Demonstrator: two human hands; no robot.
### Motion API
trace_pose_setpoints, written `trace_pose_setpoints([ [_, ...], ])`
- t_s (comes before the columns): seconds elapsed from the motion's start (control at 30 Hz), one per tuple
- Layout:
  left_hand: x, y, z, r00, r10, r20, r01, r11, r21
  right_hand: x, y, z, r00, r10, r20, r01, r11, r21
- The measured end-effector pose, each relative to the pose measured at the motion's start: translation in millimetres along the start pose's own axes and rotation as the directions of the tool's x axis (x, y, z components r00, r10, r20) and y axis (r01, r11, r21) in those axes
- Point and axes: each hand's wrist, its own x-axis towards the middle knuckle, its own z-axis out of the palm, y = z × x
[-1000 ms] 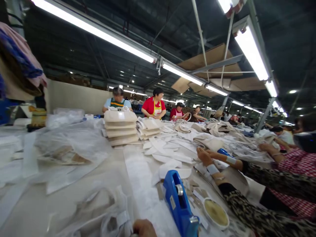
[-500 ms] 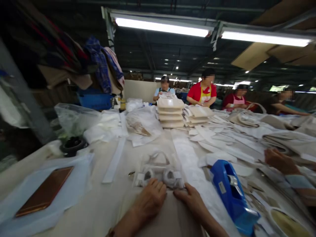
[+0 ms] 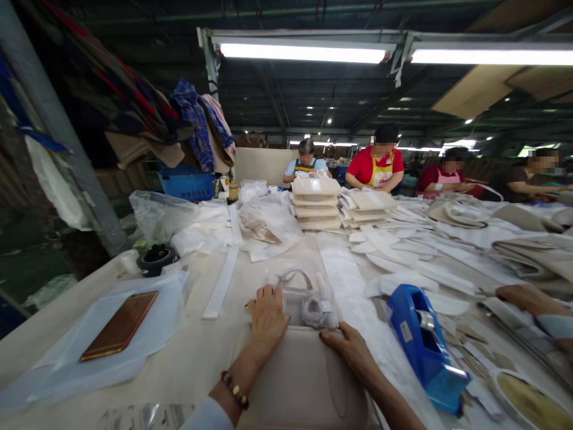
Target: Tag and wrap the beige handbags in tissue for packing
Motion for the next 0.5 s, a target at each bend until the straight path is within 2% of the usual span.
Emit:
trace_pose_setpoints([
  [0.17, 13, -19, 9.3, 1.0, -0.014, -0.001, 0.014, 0.997, -0.074, 3, 1, 1, 1.0, 0.011, -0.005, -0.011, 1.0, -0.014],
  [0.27, 10, -20, 9.5, 0.999, -0.019, -0.03, 0.017, 0.997, -0.081, 5, 2, 2, 1.0, 0.014, 0.001, -0.014, 1.0, -0.015],
  [0.4, 7, 1, 6.9, 0.997, 0.073, -0.038, -0.075, 0.996, -0.052, 6, 2, 3, 1.0, 0.022, 0.006, -0.022, 1.0, 0.001],
  [0.5, 24, 23, 12.4, 0.984, 0.177, 0.022, -0.175, 0.983, -0.063, 4, 3, 3, 1.0, 0.025, 0.004, -0.025, 1.0, 0.017],
])
